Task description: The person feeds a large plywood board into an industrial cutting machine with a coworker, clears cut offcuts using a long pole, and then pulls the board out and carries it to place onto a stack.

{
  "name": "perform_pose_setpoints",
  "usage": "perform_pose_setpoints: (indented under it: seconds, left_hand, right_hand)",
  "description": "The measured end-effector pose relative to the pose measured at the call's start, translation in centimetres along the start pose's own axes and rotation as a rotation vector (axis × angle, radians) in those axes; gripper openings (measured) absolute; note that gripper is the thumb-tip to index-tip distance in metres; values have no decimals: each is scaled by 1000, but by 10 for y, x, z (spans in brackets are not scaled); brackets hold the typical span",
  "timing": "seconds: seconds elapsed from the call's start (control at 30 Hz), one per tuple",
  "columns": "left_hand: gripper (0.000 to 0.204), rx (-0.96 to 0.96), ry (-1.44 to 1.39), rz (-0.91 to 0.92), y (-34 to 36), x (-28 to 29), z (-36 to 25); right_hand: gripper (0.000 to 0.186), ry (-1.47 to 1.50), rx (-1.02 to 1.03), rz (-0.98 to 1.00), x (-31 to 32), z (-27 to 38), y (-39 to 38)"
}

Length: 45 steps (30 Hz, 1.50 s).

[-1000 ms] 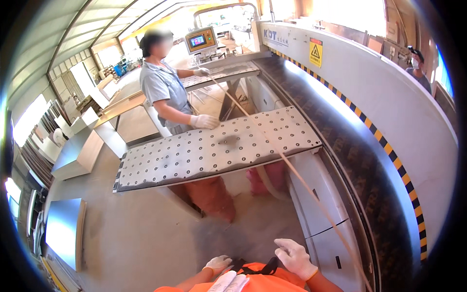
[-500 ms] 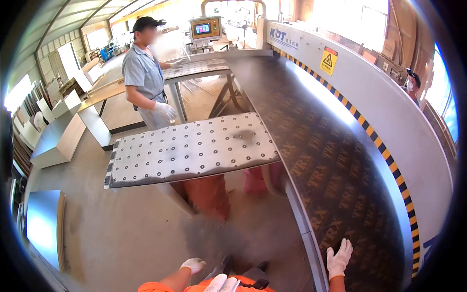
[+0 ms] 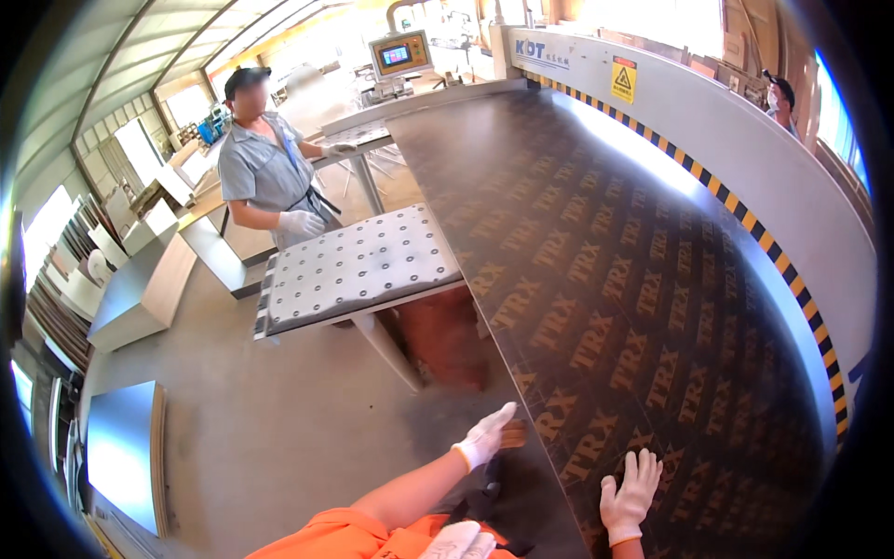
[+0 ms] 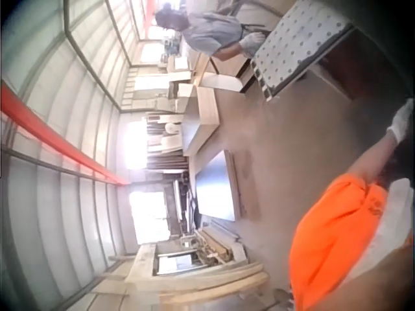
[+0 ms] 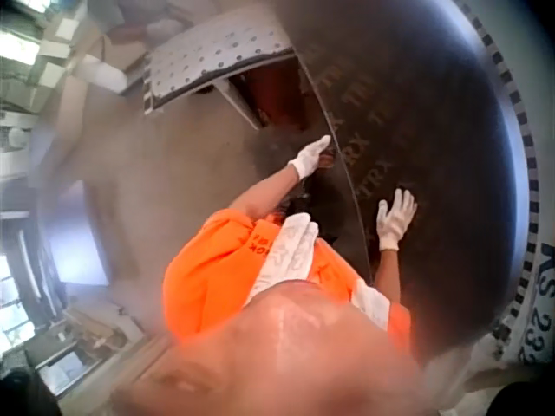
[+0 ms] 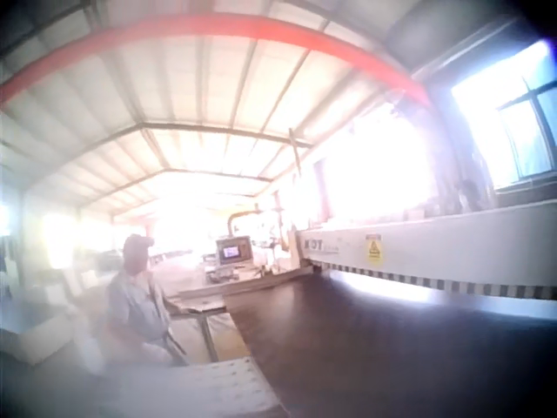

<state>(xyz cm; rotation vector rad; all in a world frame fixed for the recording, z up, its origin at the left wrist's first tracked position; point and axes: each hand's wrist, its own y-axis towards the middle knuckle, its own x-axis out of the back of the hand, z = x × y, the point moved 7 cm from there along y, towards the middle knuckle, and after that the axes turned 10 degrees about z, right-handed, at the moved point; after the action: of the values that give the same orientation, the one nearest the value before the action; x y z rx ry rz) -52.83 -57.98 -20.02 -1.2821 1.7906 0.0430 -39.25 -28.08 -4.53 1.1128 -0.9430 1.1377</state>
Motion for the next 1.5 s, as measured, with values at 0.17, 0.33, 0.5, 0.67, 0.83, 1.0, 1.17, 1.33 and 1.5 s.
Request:
perform_pose_setpoints:
  seconds: [0.17, 0.33, 0.5, 0.67, 0.83, 1.0, 1.17, 1.33, 1.5]
  left_hand:
    - [76, -162, 86, -22, -12, 28, -4]
    - [65, -68, 462, -272, -75, 69, 4]
    - [78, -77, 624, -198, -161, 81, 21]
    - [60, -47, 482, -27, -227, 102, 54]
    - [55, 41, 310, 105, -298, 126, 86]
    - [45, 156, 300, 186, -350, 150, 117]
    - [49, 68, 23, 74, -358, 186, 129]
    - [61, 108, 134, 16, -346, 194, 149]
    - [47, 5, 63, -5, -360, 170, 141]
  right_hand:
    - [59, 39, -28, 9, 6, 43, -89]
    - [66, 70, -171, 121, 1, 79, -186]
    - [57, -33, -190, 34, 7, 149, -287]
    - [40, 527, -505, -130, -40, 238, -419]
    - [44, 1148, -940, -13, -95, 272, -485]
    - [55, 1806, -1232, -166, -111, 233, -514]
    - [51, 1838, -1245, 165, -125, 179, -532]
    - [53, 1487, -1402, 108, -108, 117, -534]
    - [51, 1493, -1448, 151, -122, 80, -526]
